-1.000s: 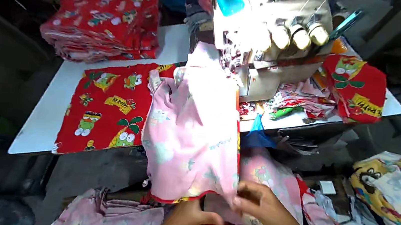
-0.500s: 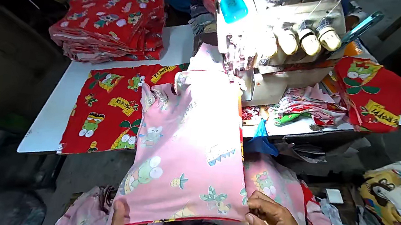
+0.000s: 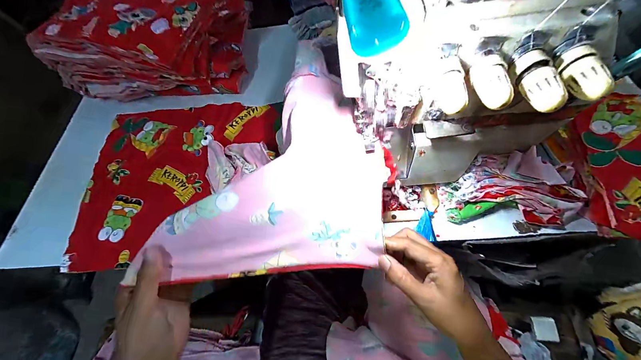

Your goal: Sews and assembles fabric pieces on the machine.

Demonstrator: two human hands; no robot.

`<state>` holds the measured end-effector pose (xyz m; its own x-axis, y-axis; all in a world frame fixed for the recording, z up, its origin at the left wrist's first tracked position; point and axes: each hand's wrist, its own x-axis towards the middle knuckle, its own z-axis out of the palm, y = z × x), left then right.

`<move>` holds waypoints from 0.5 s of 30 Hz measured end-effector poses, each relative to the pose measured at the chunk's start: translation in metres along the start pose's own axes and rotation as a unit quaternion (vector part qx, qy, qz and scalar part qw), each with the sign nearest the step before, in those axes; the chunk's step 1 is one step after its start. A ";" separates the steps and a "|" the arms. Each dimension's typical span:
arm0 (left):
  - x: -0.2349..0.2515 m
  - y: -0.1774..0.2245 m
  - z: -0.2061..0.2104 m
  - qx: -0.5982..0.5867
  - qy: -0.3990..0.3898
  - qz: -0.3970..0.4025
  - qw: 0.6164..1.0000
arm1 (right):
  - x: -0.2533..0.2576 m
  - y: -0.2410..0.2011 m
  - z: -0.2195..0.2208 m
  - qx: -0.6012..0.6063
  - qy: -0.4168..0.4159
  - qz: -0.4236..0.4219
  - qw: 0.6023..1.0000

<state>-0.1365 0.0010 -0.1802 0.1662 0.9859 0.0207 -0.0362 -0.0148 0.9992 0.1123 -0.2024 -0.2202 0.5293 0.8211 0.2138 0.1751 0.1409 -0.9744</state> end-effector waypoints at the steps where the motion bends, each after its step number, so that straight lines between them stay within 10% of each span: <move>1: 0.011 0.002 -0.004 0.033 -0.009 -0.005 0.999 | 0.008 0.000 0.001 -0.002 0.008 0.003 1.000; 8: 0.052 0.017 -0.018 0.213 -0.107 0.145 0.960 | 0.021 -0.013 0.003 0.067 0.052 0.051 0.995; 15: 0.020 0.048 0.077 0.307 -0.206 0.359 0.857 | 0.017 -0.013 0.005 0.109 0.085 0.032 0.990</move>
<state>-0.0593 0.0068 -0.1292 0.6563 0.5457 0.5211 0.2292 -0.8021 0.5514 0.1148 -0.1875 -0.2043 0.6686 0.7301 0.1411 -0.0367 0.2220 -0.9744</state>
